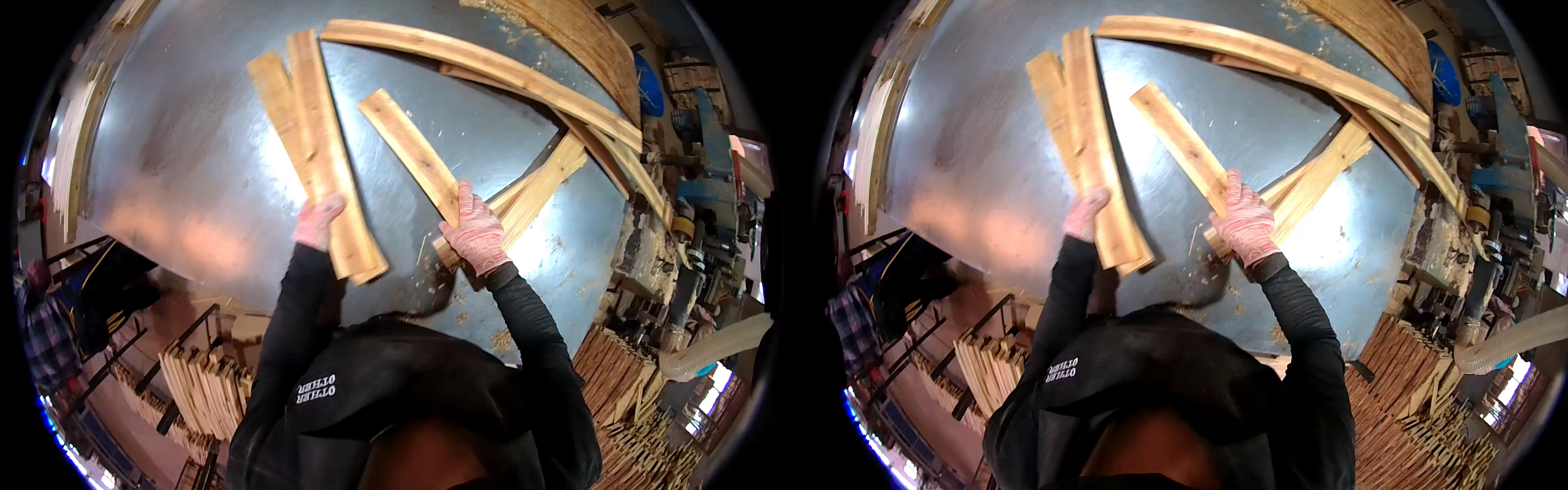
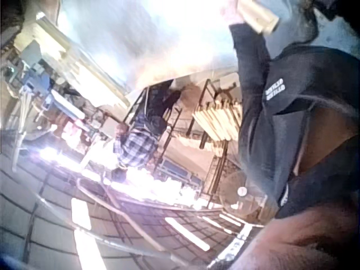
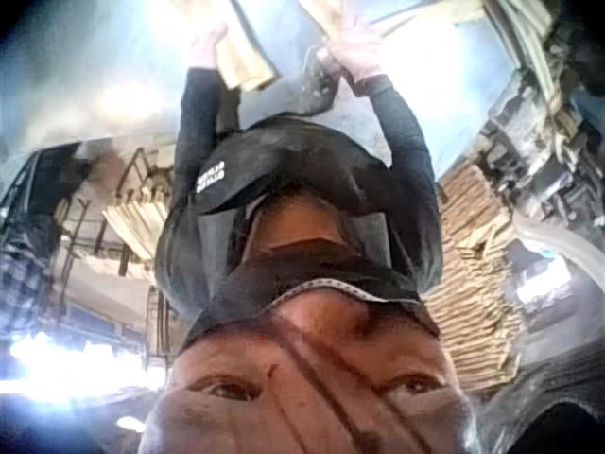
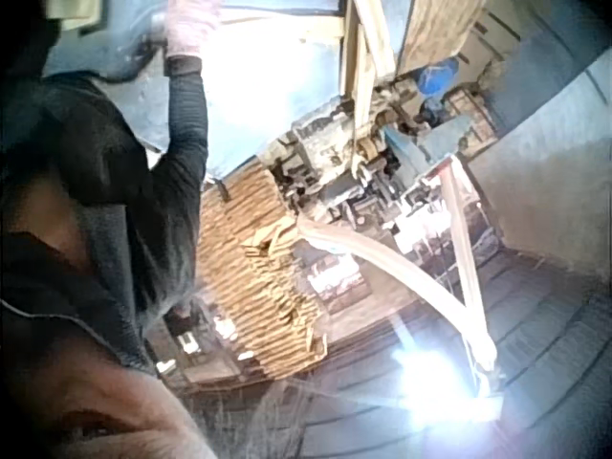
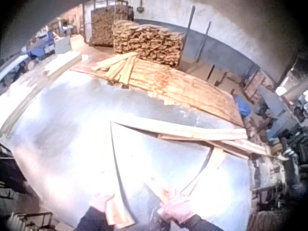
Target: The person sorts wooden planks on a metal table, picking them up individually and placing them into a neat stack. The person wears pink gloves and handles the wood pieces one by one, organizing them into a pile.
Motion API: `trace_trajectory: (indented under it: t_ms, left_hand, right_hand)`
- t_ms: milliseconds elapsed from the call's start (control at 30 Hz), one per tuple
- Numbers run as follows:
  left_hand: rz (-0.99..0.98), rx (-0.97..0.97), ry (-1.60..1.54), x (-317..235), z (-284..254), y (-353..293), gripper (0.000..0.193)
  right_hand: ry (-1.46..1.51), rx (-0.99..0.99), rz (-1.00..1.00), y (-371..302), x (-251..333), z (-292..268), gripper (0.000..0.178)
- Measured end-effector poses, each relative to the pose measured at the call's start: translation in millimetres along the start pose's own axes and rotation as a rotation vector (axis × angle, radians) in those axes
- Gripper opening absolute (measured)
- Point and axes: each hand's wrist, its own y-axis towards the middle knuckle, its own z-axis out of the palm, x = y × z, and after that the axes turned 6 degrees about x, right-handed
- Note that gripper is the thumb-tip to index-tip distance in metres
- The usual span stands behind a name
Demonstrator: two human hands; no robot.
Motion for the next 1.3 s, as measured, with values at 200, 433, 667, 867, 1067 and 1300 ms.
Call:
trace_trajectory:
  t_ms: [200,433,667,867,1067,1300]
  left_hand:
    - [-0.233,-0.403,0.541,-55,-31,-39,0.044]
    - [-0.132,-0.41,0.779,-42,-4,-39,0.111]
    - [-0.29,-0.403,0.706,-48,-21,-42,0.102]
    - [-0.199,-0.361,0.374,-63,-71,-60,0.097]
    - [-0.331,-0.504,0.93,-51,-91,-75,0.1]
    - [-0.26,-0.351,0.904,-58,-97,-79,0.115]
  right_hand:
    - [1.285,0.097,-0.425,50,105,-69,0.091]
    - [0.796,0.207,-0.645,115,206,-31,0.083]
    - [-0.34,-0.316,-0.361,277,88,-167,0.098]
    - [-0.267,-0.085,-0.378,267,98,-184,0.07]
    - [0.346,0.199,-0.403,283,127,-190,0.045]
    - [0.57,0.026,-0.359,226,272,-70,0.067]
